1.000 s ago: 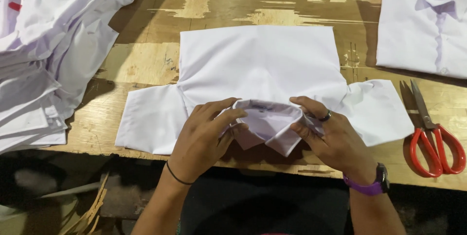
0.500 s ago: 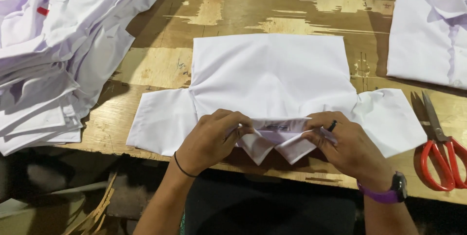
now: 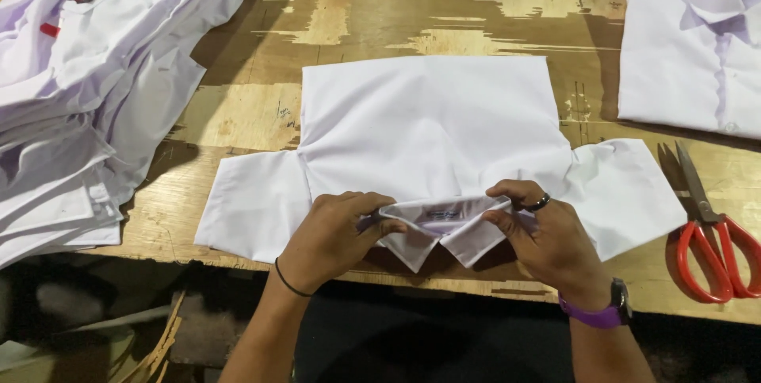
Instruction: Folding a white short-sleeved shirt and buttoning the front buttons on a wooden work table.
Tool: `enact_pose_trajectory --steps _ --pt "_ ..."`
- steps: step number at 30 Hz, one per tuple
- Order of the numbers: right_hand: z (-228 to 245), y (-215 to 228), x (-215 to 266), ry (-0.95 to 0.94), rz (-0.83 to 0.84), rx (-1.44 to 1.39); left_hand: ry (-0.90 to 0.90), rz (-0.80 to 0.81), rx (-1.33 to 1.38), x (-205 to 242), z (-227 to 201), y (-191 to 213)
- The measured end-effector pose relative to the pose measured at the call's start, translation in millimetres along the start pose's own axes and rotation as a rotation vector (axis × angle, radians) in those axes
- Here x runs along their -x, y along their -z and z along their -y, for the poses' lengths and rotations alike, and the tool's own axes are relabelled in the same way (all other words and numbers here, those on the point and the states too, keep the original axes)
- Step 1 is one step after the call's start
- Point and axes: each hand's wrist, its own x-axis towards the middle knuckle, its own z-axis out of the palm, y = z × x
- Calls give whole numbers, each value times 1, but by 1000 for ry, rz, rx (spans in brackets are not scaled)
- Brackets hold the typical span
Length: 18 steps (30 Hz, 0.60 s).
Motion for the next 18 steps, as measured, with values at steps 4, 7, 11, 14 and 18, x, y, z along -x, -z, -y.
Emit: enact_pose_trajectory --steps 4,7,11,14,18 --pt "5 1 -2 -28 -20 -46 45 43 36 -5 -5 8" --pt "5 2 -3 -40 9 -34 101 61 48 -4 8 3" --pt "-1 -2 -1 -55 5 -24 121 77 24 -6 7 2" --pt "1 -4 -2 -94 -29 -42 101 59 77 -9 6 4" --pt "4 -5 -3 -107 -40 -37 96 67 111 -10 4 5"
